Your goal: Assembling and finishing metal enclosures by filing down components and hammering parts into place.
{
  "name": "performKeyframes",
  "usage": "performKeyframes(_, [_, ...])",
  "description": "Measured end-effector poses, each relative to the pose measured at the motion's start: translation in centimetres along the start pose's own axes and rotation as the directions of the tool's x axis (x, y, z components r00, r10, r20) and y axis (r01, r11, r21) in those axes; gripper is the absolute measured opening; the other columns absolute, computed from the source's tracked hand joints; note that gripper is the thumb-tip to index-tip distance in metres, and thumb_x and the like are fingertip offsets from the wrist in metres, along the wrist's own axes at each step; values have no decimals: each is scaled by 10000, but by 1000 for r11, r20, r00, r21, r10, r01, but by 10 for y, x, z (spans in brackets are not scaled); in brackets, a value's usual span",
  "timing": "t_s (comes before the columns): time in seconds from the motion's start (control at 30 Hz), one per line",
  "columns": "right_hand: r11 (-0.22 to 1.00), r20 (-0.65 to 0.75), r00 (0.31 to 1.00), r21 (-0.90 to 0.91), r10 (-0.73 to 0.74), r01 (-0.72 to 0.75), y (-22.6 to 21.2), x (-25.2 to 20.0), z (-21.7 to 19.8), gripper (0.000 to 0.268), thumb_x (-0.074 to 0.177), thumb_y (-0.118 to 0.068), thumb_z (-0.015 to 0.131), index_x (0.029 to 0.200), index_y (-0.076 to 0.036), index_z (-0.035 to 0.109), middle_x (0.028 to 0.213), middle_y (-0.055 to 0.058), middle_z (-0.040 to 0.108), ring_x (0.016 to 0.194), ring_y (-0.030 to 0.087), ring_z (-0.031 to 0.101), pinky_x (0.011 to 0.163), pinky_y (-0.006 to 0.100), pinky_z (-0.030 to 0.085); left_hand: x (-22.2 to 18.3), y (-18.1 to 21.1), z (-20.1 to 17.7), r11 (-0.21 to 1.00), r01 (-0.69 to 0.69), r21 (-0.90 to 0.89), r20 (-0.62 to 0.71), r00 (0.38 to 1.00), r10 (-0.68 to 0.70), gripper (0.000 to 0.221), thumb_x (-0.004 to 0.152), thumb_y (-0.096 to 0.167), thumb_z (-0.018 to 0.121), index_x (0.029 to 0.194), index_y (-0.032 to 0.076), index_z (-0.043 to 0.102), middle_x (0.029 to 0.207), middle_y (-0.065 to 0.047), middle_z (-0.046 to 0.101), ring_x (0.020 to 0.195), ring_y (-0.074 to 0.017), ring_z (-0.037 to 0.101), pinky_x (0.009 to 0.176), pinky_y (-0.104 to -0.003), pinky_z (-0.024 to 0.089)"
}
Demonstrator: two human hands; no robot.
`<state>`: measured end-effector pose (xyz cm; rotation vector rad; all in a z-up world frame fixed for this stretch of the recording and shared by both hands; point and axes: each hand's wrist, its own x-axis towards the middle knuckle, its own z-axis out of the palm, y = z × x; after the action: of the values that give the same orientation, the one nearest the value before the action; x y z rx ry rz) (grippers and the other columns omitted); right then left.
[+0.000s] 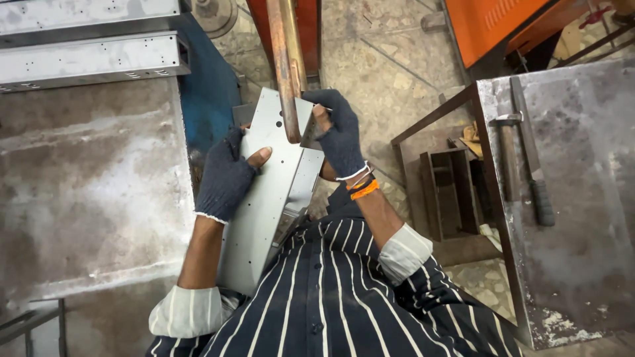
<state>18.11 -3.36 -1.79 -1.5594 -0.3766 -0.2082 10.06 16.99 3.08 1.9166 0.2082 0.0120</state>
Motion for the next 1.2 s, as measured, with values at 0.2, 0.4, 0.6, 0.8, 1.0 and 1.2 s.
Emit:
performKeyframes(0.2, [994,-8,997,86,71,-70,0,5,9,347,1117,-332,508,1168,-16,643,1097,34,670,1054,115,593,976,286,477,-2,7,0,997,28,75,-14,1000,-27,500,865,275,784,1231,-33,636,966,-125,738,791,-159,671,706,-326,558])
performKeyframes(0.4, [996,91,996,81,24,-31,0,8,1,360,1119,-338,505,1229,-19,629,1169,43,661,1150,133,596,1051,301,459,2,11,-2,997,56,45,24,998,-57,580,855,272,776,1319,-20,589,1075,-153,722,879,-184,676,779,-321,556])
performKeyframes(0.6, [992,226,972,88,69,-91,5,6,-17,365,1102,-269,510,1348,-29,634,1317,58,675,1260,150,601,1120,316,442,12,8,-5,973,-230,27,57,972,228,687,874,204,798,1458,-41,533,1295,-181,682,1144,-202,644,969,-321,509])
performKeyframes(0.8, [983,159,986,163,55,-81,29,3,-9,329,1082,-204,573,1338,-28,679,1259,32,708,1152,121,610,1045,295,468,14,14,-4,999,-52,6,69,996,51,646,846,180,768,1437,8,572,1186,-128,739,968,-145,683,824,-288,565])
performKeyframes(1.0, [988,72,993,109,99,-106,40,-3,-6,345,1070,-257,642,1328,-45,726,994,-44,663,865,47,529,804,227,458,15,7,-5,997,-64,-39,48,997,66,623,831,142,790,1406,-4,600,1136,-120,745,883,-122,662,751,-287,566])
performKeyframes(1.2, [989,53,995,121,83,-89,33,-18,4,401,1058,-355,661,1306,-44,711,1001,-49,669,905,42,560,825,223,479,2,10,-16,975,-213,61,72,975,209,615,833,114,799,1401,-32,614,1104,-159,746,957,-156,680,874,-314,546])
